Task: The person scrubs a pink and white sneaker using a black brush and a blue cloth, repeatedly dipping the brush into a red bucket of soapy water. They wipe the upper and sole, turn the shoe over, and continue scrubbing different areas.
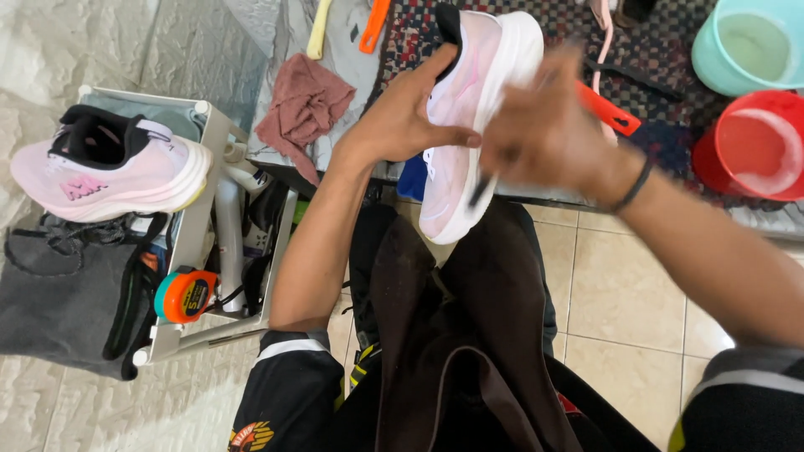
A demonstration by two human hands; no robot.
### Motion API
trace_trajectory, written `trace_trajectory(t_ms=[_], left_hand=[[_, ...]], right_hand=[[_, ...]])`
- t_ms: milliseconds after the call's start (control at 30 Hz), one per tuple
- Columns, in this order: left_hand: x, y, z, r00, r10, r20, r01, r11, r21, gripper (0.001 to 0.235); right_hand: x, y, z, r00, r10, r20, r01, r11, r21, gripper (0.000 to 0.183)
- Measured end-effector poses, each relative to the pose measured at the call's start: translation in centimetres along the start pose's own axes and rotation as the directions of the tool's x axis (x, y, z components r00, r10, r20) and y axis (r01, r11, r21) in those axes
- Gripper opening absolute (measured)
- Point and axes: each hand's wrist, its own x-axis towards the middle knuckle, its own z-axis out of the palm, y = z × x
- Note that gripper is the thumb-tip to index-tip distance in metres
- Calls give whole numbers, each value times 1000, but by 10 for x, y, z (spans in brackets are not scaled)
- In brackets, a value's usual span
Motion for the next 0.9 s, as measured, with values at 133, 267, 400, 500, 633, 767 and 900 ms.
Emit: trace_trajectory(t_ms=[133, 267, 400, 500, 633, 767, 900], left_hand=[[-3, 8, -1, 999, -44, -15, 45, 999, 14, 120], [-3, 1, -1, 999, -40, -37, 40, 999, -7, 119], [-4, 0, 0, 999, -15, -48, 15, 1000, -19, 121], [-5, -5, 2, 997, -35, -68, 32, 998, -49, 120], [-8, 2, -2, 998, -44, -51, 42, 999, -33, 120], [-3, 2, 2, 997, -50, -65, 51, 999, 8, 121], [-2, 1, -1, 997, -31, -72, 28, 999, -32, 119]], right_hand=[[-25, 28, 14, 1000, 28, 7, -27, 998, -62, 22], [-6, 7, 13, 993, 64, -101, -76, 990, -120, 27], [-13, 9, 12, 999, 18, -36, -19, 999, -35, 30], [-21, 20, 19, 997, 69, -40, -74, 987, -141, 20], [-10, -19, 12, 1000, 8, -20, -5, 991, 131, 31], [-20, 24, 11, 983, 108, -150, -128, 984, -125, 47], [-20, 5, 19, 998, -15, -66, 11, 999, -48, 25]])
